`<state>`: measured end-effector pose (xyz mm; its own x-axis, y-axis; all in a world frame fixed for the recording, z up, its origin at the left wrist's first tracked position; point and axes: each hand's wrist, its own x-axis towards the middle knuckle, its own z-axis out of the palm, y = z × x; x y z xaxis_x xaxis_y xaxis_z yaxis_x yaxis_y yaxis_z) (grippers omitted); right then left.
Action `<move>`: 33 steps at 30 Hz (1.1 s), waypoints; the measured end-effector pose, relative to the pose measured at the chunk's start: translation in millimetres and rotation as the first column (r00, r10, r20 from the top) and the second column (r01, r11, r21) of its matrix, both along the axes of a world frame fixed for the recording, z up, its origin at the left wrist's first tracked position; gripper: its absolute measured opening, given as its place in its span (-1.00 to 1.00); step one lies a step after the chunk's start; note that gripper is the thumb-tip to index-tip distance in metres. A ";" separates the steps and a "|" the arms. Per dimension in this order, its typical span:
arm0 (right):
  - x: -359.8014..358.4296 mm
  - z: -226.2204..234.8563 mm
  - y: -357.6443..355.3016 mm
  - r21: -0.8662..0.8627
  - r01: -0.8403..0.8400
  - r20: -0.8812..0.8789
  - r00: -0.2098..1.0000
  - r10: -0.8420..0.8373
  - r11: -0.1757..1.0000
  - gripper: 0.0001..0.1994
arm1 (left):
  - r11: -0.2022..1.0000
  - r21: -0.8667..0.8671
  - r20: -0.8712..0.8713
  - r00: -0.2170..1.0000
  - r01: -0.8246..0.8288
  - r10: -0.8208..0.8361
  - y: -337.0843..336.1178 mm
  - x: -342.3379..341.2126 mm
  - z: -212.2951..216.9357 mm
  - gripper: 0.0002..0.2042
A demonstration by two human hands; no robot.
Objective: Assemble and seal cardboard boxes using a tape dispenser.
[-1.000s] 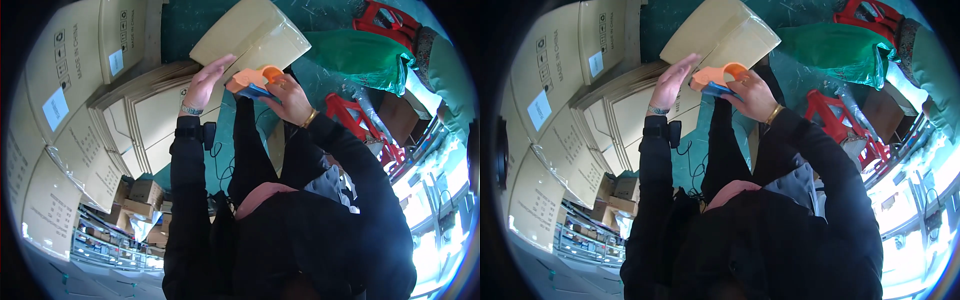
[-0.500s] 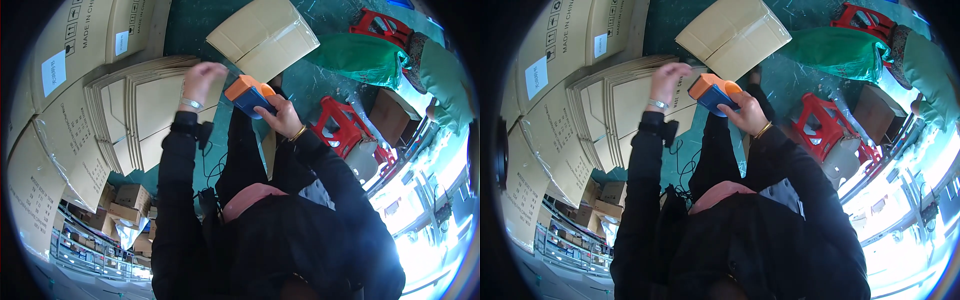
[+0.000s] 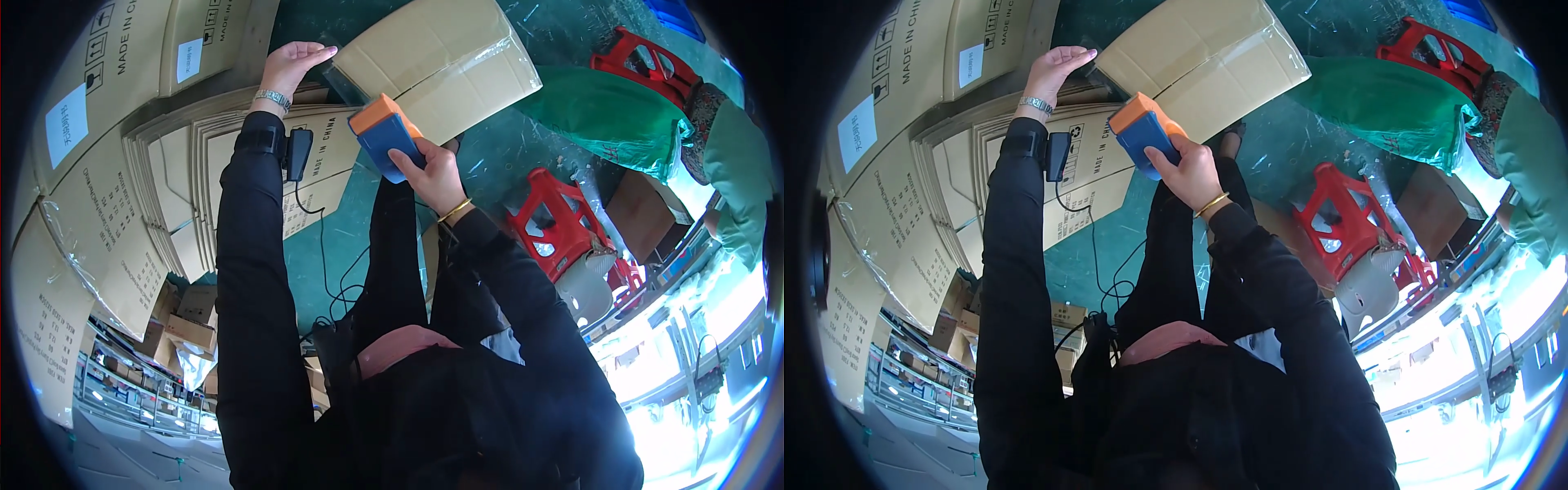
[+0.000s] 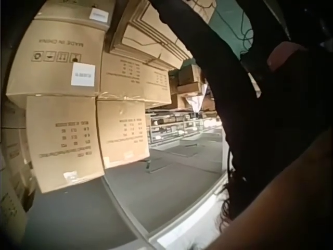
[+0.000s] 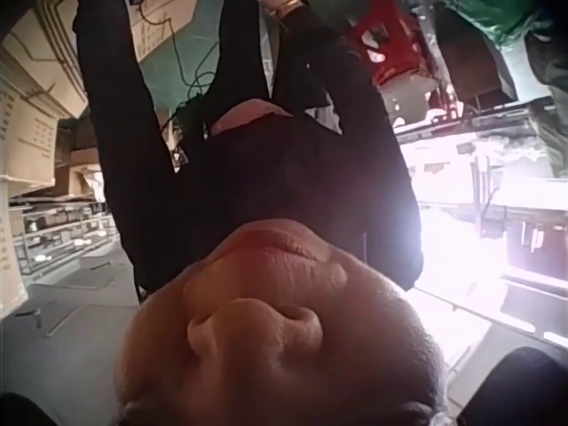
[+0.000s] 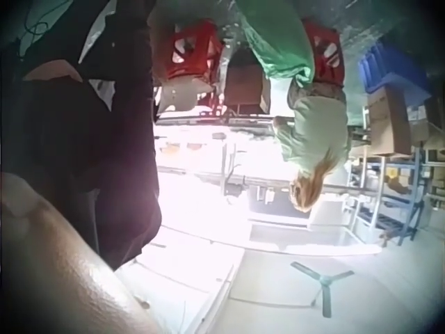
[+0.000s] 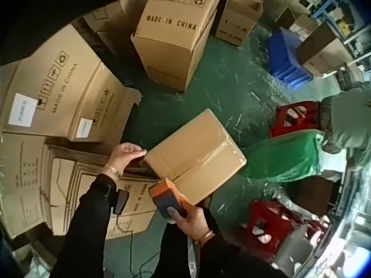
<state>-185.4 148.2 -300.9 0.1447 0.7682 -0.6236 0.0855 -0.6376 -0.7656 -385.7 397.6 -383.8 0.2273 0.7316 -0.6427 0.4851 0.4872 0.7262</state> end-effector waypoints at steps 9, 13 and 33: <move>1.9 -10.6 21.4 0.000 -0.080 0.081 0.994 0.080 0.997 -0.65 | 1.000 0.025 -0.032 0.999 0.014 -0.013 -1.3 -2.8 -26.4 -0.42; -1.2 -11.3 23.0 -0.011 -0.049 0.100 0.994 0.049 0.999 -0.64 | 0.999 0.029 -0.031 0.999 0.021 -0.020 -5.9 -1.7 -32.6 -0.39; 52.8 -1.9 -162.1 -0.293 -0.002 0.217 0.974 0.069 0.956 -0.60 | 0.991 0.021 -0.110 0.985 0.134 -0.130 -10.6 -18.2 -44.5 -0.24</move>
